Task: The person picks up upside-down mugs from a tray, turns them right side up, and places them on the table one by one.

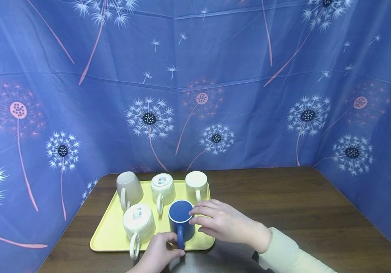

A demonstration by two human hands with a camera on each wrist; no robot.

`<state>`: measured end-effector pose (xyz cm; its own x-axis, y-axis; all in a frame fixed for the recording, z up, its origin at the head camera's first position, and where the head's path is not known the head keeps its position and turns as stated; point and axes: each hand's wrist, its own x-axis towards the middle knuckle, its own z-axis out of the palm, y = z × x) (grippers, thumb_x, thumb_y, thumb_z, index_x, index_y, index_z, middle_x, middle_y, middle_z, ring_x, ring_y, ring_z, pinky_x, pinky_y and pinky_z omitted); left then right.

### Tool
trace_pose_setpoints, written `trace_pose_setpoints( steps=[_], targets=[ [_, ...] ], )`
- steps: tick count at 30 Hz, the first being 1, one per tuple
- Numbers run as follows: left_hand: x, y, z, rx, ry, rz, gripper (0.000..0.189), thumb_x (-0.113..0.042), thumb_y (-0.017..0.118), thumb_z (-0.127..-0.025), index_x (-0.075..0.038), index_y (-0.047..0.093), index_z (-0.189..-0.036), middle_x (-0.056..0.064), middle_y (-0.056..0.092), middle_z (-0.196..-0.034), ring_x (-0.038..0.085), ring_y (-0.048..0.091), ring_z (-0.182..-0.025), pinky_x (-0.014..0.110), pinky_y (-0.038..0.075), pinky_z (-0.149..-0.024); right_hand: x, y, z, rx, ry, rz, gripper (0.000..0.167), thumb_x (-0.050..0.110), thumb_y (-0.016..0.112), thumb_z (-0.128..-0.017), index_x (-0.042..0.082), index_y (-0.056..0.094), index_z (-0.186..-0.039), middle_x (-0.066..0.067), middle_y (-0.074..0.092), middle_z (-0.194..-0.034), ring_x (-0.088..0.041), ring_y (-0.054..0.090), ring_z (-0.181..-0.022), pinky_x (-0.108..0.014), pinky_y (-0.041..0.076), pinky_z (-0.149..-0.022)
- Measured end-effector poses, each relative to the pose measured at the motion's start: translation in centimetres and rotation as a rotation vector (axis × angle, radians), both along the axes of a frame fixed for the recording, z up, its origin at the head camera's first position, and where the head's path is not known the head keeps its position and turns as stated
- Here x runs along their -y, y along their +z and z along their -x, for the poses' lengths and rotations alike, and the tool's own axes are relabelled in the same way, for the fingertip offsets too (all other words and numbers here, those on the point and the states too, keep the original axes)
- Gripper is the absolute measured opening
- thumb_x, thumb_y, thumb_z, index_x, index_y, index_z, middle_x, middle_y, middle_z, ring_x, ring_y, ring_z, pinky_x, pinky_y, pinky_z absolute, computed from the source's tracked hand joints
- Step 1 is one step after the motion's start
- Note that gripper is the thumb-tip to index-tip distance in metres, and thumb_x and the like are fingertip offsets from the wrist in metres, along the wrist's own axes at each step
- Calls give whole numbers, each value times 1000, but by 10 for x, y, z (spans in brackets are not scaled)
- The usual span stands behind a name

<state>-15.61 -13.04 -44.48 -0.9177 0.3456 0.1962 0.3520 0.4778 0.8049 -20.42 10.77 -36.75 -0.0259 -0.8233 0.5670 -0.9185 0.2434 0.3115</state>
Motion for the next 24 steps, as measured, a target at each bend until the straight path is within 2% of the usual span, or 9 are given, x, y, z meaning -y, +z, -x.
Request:
trace_pose_setpoints(
  steps=[5, 9, 18, 24],
  targets=[
    [1, -1, 1, 13, 21, 1, 10, -14, 81, -68, -11, 73, -73, -6, 69, -71, -3, 58, -68, 19, 48, -61, 2, -2, 1, 9, 22, 21, 36, 16, 78, -73, 16, 65, -106, 0, 63, -115, -15, 57, -109, -28, 45, -96],
    [1, 0, 2, 3, 13, -7, 10, -12, 81, -68, -11, 72, -71, -6, 69, -70, -4, 58, -67, 19, 49, -61, 3, -3, 1, 7, 20, 25, 38, 16, 79, -72, 16, 65, -107, 0, 63, -114, -15, 57, -109, -28, 45, -95],
    [1, 3, 0, 11, 20, 10, 10, -14, 81, -69, -12, 72, -73, -6, 70, -72, 1, 63, -71, 24, 52, -66, 1, -1, 0, 36, -23, 22, 34, 20, 76, -76, 17, 64, -108, 1, 64, -112, -13, 57, -109, -28, 46, -93],
    [2, 3, 1, -3, 42, -35, 15, -15, 80, -70, -11, 68, -76, -4, 68, -74, 4, 62, -72, 25, 52, -68, 0, 0, 0, 43, -32, 19, 36, 23, 77, -77, 16, 64, -110, 2, 64, -110, -12, 58, -107, -27, 46, -92]
  ],
)
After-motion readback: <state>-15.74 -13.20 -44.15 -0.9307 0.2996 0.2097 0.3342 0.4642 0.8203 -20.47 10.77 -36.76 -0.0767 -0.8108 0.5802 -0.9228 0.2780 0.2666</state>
